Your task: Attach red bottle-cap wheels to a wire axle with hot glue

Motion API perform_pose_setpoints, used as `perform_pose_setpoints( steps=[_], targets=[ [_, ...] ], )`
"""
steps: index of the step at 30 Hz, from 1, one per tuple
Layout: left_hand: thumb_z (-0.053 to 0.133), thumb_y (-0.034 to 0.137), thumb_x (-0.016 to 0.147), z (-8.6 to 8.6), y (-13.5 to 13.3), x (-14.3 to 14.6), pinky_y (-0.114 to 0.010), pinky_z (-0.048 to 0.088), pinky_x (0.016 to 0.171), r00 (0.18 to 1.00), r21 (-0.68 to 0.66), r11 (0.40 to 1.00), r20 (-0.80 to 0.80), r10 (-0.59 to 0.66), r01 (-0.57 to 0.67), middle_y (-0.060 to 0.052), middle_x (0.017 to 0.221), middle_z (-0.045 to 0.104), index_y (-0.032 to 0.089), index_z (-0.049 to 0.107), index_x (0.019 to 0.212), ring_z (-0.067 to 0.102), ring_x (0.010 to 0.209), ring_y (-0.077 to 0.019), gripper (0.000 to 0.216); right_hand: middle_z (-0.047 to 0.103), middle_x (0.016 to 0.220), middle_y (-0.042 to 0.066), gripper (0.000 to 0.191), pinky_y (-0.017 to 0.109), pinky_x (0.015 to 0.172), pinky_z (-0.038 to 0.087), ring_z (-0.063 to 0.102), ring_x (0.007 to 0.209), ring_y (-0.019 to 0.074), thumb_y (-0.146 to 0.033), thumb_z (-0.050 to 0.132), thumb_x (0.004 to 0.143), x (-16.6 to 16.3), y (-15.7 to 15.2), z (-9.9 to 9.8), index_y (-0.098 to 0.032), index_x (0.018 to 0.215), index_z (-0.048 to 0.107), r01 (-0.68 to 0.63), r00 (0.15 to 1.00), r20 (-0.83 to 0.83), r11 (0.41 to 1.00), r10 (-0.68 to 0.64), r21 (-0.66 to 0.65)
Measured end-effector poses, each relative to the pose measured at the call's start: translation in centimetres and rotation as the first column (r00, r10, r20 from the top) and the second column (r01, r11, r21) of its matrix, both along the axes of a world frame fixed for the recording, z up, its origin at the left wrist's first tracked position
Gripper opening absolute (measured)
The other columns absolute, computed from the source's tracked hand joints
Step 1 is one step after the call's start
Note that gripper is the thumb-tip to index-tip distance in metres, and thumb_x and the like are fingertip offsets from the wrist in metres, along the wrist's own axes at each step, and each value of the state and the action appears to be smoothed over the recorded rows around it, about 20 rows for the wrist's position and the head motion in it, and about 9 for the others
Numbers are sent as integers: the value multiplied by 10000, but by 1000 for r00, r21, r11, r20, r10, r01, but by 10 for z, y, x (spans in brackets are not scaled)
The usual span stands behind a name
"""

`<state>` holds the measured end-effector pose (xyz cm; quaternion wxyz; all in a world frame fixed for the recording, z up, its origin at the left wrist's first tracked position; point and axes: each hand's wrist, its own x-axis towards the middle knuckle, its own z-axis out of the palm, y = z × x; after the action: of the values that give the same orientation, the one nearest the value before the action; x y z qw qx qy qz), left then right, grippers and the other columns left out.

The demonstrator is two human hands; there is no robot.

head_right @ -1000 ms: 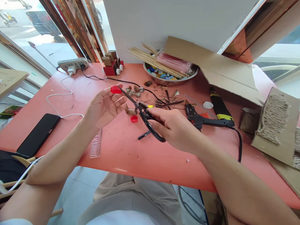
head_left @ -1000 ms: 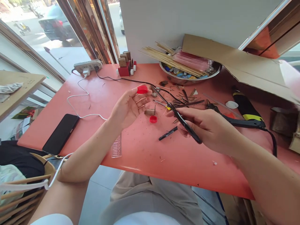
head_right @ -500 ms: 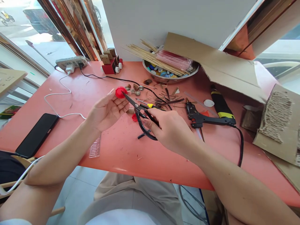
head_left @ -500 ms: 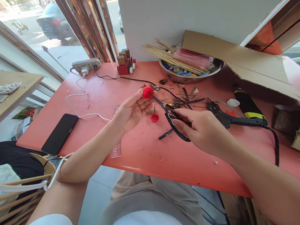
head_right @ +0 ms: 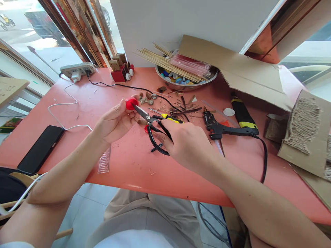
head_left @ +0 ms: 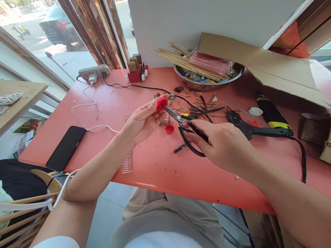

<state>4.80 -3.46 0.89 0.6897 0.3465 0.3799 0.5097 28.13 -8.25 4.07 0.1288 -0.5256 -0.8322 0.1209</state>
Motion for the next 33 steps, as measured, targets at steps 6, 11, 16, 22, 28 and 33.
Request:
perform_pose_setpoints(
  steps=[6, 11, 16, 22, 28, 33],
  targets=[
    [663, 190, 1060, 2, -1, 1, -208, 649, 888, 1000, 28, 999, -16, -21, 22, -19, 1227, 843, 256, 800, 1284, 796, 922, -106, 271, 719, 651, 70, 469, 316, 548, 239, 614, 533, 244, -500, 410, 1111, -3, -7, 4, -209, 1108, 778, -15, 996, 88, 996, 7, 91],
    [674, 225, 1065, 2, -4, 3, -213, 639, 931, 999, 53, 998, -16, -32, 33, -13, 1310, 831, 278, 809, 1276, 795, 978, -109, 256, 739, 637, 112, 514, 354, 566, 241, 642, 566, 254, -356, 322, 1142, -6, -15, 1, -168, 1118, 800, -34, 986, 168, 949, -20, 312],
    [728, 347, 1052, 4, -7, 4, -241, 644, 955, 999, 92, 996, -27, -18, 20, -31, 1330, 829, 282, 794, 1311, 805, 1027, -133, 276, 740, 627, 114, 477, 366, 564, 247, 640, 567, 244, -310, 347, 1137, -9, -18, 4, -170, 1095, 802, -45, 977, 210, 932, -34, 359],
    [699, 456, 1064, 9, -9, 9, -260, 649, 961, 999, 130, 992, -43, 10, -4, -75, 1281, 842, 236, 800, 1284, 791, 1239, -218, 327, 741, 629, 114, 472, 366, 561, 243, 636, 561, 238, -321, 351, 1136, -9, -18, 5, -174, 1112, 799, -38, 974, 220, 929, -48, 369],
    [652, 520, 1097, 5, -9, 14, -275, 649, 996, 998, 112, 992, -41, 55, -50, -59, 1312, 838, 257, 787, 1306, 782, 1251, -199, 362, 747, 640, 134, 499, 368, 564, 246, 630, 546, 250, -343, 344, 1149, -13, -20, 7, -151, 1106, 803, -1, 985, 163, 942, -57, 335],
    [680, 462, 1094, 8, -11, 11, -289, 643, 1050, 999, 84, 996, -26, 34, -31, -46, 1346, 826, 274, 791, 1293, 761, 1317, -207, 296, 736, 639, 128, 537, 371, 565, 263, 626, 559, 250, -367, 313, 1157, -13, -24, 10, -158, 1100, 805, -2, 989, 142, 951, -44, 309]
  ],
)
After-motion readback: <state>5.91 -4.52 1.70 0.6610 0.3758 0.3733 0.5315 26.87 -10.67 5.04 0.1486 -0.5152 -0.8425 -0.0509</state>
